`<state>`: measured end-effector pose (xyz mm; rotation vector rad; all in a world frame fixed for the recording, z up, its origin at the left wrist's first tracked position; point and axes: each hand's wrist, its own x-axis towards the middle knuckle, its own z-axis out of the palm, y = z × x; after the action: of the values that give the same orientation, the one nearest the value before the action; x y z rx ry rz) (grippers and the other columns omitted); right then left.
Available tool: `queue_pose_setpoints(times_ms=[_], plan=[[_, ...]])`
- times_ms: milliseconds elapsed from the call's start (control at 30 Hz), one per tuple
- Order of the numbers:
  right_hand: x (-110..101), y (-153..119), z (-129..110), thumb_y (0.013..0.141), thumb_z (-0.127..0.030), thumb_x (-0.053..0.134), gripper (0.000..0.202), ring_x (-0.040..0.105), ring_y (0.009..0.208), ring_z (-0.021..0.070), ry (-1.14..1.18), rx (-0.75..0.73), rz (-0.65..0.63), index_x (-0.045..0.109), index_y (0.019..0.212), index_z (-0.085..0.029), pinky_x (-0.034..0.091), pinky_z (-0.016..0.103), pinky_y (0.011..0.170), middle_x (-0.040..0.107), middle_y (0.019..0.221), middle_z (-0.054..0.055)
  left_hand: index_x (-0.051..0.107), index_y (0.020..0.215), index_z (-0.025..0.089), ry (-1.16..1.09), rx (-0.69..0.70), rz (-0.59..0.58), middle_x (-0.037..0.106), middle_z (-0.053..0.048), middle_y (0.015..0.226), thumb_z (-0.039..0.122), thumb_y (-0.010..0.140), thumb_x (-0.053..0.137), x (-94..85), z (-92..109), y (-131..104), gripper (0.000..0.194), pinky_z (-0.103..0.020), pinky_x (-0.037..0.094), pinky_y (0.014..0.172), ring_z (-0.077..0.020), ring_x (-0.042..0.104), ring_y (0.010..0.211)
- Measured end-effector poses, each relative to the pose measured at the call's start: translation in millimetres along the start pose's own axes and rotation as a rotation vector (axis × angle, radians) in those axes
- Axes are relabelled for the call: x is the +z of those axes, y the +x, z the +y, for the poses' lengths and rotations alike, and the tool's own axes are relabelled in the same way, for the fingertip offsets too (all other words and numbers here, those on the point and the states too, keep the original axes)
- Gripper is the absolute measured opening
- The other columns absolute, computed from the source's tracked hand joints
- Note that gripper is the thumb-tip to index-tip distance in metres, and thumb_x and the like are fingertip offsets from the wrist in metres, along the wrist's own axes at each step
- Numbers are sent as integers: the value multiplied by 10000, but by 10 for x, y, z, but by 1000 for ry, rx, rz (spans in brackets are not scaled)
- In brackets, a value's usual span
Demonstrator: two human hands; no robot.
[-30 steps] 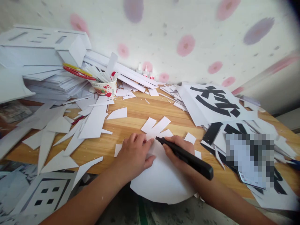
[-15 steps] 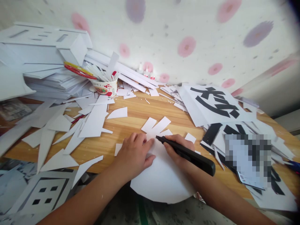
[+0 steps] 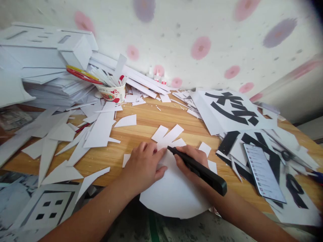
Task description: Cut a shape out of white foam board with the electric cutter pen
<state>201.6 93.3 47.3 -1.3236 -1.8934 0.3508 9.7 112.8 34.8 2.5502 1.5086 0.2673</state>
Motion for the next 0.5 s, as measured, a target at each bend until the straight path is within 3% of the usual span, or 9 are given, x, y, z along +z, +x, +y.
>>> queue_pose_setpoints(times_ms=[133,500], plan=[[8,-33,9,883,-246,560,91,652,659,176,-25,-58,46,613,944,-288,534,280,609,669,746,-3,558,1317,254,-7,1,4,543,-95,1098,397,829,616,6,-2,13,512,-474,438,854,-301,454,1004],[42,-54,79,857,-227,579,102,649,663,190,-33,-44,29,605,932,-290,525,292,600,670,739,1,572,1295,256,-7,-16,3,547,-97,1098,407,827,615,-3,10,8,494,-470,432,847,-301,455,1004]])
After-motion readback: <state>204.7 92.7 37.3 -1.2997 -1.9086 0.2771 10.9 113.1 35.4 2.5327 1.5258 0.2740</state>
